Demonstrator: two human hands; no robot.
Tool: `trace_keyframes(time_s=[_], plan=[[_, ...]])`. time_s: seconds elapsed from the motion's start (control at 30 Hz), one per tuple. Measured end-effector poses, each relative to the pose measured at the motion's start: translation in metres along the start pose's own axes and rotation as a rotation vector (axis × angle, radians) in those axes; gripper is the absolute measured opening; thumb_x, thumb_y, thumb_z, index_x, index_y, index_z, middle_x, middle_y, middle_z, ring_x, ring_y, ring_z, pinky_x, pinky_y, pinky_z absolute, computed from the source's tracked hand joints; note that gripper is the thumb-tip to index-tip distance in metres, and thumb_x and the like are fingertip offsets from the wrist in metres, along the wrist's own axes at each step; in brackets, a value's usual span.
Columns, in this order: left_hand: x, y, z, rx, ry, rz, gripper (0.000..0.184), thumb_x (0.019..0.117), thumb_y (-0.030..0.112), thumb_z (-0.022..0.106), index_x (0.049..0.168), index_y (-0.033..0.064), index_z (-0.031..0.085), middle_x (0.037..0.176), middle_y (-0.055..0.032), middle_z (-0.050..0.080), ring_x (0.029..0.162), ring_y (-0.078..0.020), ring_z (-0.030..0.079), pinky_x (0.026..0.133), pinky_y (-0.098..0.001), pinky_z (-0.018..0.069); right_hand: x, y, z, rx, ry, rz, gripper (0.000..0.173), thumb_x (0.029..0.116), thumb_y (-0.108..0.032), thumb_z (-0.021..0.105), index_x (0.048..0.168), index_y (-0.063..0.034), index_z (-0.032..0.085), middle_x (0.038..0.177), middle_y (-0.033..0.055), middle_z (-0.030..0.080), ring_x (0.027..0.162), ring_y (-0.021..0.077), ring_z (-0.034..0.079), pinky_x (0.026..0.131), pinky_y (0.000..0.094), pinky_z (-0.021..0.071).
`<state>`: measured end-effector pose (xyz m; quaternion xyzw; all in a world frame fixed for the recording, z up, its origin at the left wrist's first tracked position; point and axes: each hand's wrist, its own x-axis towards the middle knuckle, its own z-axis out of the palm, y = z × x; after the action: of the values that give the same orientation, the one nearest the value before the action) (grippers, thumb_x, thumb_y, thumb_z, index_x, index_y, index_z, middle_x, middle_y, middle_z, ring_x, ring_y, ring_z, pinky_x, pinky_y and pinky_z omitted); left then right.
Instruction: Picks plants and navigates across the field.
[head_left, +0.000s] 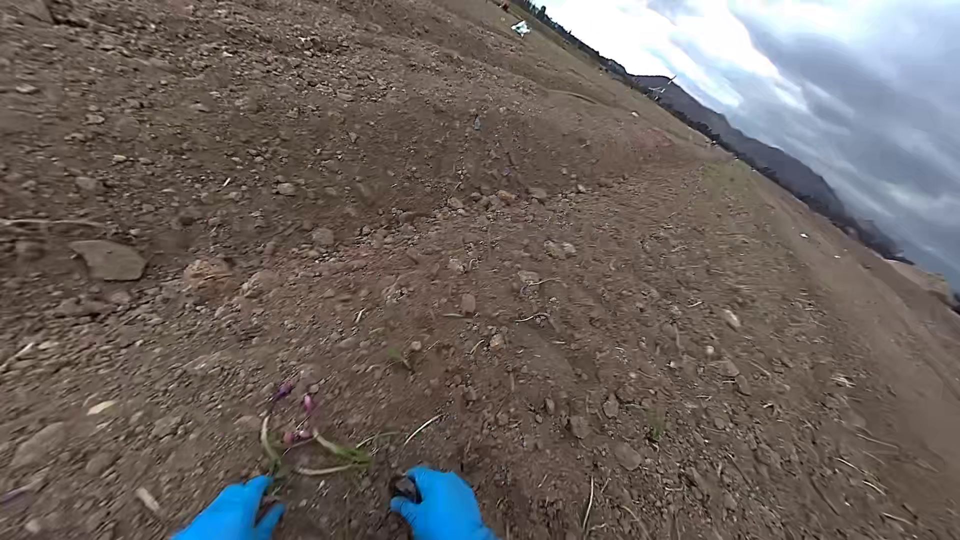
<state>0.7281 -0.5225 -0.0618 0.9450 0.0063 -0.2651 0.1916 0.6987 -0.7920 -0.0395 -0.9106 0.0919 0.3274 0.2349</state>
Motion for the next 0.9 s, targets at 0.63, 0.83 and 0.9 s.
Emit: trace_keyframes(time_s=[0.63,0.83,0.9], plan=[[-0.039,-0.009,-0.039,-0.478,0.200,-0.134,0.011,0.0966,0.022,0.073,0.108,0.0211,0.075,0.098,0.0033,0.076,0.086,-0.0141,0.072,0.077,-0.0467,0.0607,0.012,-0.069,-0.013,0.235,0.079,-0.313,0.020,0.0993,-0.034,0.070,0.112,-0.0192,0.074,0.088,0.0041,0.072,0.076,0.0214,0.068,0.069,0.0505,0.0580],[0.002,0.055,0.038,-0.010,-0.191,0.138,0.018,0.1018,0.014,0.059,0.108,0.0088,0.075,0.116,-0.0169,0.067,0.098,-0.0365,0.070,0.078,-0.0575,0.0598,-0.027,-0.068,-0.072,0.280,0.116,-0.359,0.023,0.0945,-0.035,0.072,0.115,-0.0267,0.076,0.090,-0.0085,0.074,0.071,0.0063,0.066,0.063,0.0307,0.0568],[0.003,0.053,0.036,-0.021,-0.102,0.145,0.021,0.1025,0.016,0.059,0.115,0.0145,0.076,0.115,-0.0144,0.069,0.097,-0.0327,0.071,0.077,-0.0531,0.0610,-0.058,-0.074,-0.123,0.381,0.248,-0.454,0.023,0.0992,-0.023,0.068,0.121,-0.0175,0.073,0.102,-0.0033,0.076,0.067,0.0055,0.066,0.057,0.0258,0.0572]])
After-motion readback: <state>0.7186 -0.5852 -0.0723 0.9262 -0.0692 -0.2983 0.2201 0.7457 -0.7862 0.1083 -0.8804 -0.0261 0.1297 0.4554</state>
